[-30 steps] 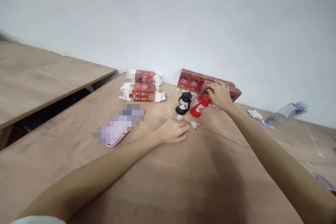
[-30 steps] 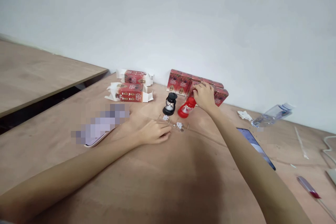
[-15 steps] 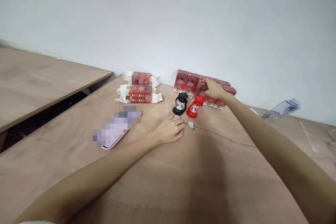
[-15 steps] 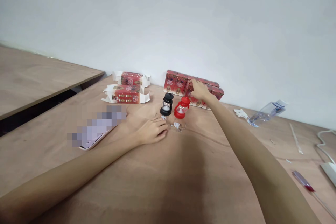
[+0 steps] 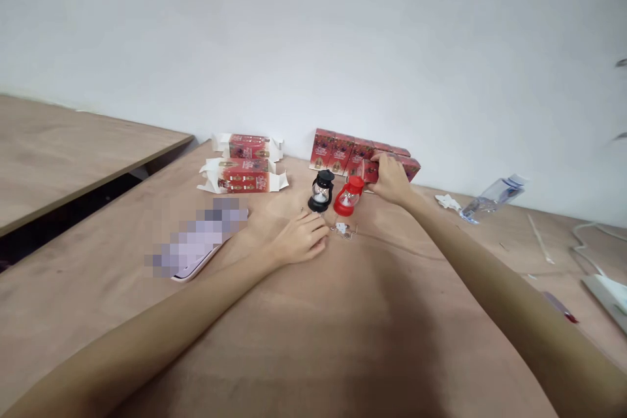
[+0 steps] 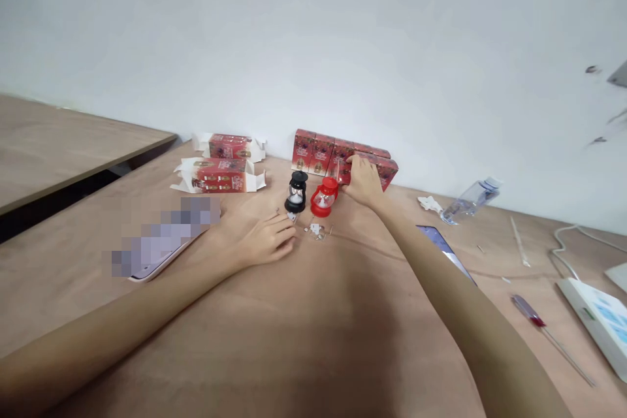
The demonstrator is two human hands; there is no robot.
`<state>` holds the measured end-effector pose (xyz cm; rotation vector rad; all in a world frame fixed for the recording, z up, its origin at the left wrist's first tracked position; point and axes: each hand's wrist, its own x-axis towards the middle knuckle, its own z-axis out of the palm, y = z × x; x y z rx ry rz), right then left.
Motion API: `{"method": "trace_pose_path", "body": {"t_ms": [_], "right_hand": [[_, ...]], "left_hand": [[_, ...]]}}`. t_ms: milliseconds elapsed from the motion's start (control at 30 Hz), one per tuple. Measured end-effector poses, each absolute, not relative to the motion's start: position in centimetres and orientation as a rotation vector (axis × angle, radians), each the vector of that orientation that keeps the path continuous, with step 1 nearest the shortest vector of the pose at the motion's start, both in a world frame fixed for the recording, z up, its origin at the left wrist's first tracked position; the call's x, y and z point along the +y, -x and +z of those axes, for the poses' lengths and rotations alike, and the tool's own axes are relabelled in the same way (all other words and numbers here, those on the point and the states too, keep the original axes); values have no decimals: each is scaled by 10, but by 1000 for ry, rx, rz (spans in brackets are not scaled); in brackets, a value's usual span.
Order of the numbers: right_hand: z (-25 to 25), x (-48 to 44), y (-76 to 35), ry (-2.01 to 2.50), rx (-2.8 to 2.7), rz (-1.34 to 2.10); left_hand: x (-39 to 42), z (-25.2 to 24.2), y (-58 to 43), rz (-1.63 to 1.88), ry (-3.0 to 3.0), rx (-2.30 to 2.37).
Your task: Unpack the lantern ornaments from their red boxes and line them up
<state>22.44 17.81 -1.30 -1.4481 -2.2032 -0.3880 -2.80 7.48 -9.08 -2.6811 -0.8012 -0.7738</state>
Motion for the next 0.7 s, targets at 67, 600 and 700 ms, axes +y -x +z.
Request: {"method": "trace_pose_path", "body": {"t_ms": [67,600,700], "right_hand": [[-21,166,-230,1401,-2116,-376],[-94,14,-207,1061,-1282,884],[-103,20,-191,990,-1278,1139]], "left_hand": [[74,-91,29,-794,2667,-807],[47,-88,25,-1764,2917,-1497],[33,-85,30,-1983,3043,-1696]]}}
